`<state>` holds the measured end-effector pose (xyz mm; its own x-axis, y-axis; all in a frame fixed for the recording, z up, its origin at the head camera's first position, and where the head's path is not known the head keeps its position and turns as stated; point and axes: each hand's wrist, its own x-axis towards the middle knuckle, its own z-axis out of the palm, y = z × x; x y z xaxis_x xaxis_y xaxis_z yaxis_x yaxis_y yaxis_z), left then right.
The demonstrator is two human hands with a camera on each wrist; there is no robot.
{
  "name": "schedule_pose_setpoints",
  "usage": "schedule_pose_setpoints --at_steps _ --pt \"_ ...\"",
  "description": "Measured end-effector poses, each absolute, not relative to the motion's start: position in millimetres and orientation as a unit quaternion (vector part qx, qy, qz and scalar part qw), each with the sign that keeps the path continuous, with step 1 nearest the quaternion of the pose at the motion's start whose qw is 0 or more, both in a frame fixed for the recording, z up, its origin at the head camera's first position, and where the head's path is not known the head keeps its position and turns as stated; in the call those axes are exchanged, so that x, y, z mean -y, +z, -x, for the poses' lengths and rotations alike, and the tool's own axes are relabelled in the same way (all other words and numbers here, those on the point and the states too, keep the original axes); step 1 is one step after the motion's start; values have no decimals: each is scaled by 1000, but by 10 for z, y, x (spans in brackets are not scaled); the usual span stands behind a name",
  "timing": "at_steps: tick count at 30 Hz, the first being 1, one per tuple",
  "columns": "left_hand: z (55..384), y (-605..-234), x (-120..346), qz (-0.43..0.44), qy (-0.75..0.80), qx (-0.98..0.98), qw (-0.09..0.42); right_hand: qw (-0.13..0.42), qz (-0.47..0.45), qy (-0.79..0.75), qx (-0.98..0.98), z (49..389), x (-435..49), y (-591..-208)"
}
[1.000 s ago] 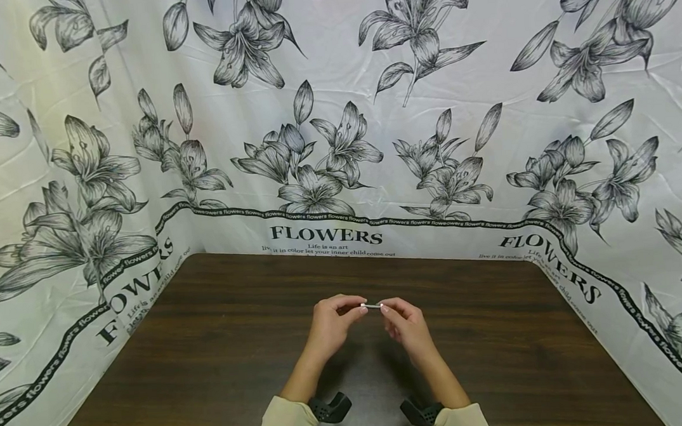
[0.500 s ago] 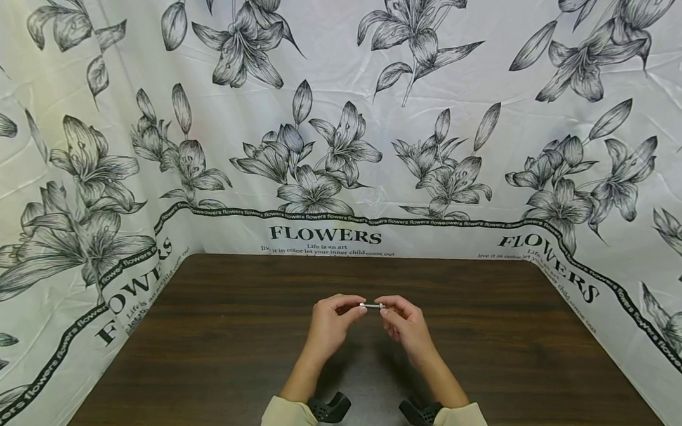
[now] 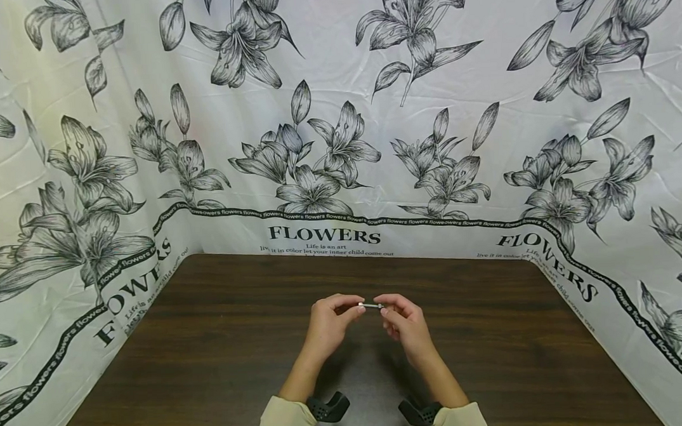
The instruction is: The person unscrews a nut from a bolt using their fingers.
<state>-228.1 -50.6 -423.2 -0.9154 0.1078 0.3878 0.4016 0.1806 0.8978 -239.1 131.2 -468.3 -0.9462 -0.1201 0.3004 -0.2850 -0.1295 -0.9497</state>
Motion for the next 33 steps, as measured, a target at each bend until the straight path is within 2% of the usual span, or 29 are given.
schedule_pose_setpoints --at_steps 8,15,21,33 --pt "2281 -4233 505 167 -625 753 122 69 -138 739 656 2379 -1302 -4665" --pt "2278 -4233 501 168 -622 755 121 30 -68 719 691 2282 -1251 -4446" --pt "2273 -4238 491 169 -621 756 118 19 -48 696 716 2251 -1232 -4392" --pt "2270 -4235 486 167 -622 756 117 20 -62 720 691 2254 -1258 -4387"
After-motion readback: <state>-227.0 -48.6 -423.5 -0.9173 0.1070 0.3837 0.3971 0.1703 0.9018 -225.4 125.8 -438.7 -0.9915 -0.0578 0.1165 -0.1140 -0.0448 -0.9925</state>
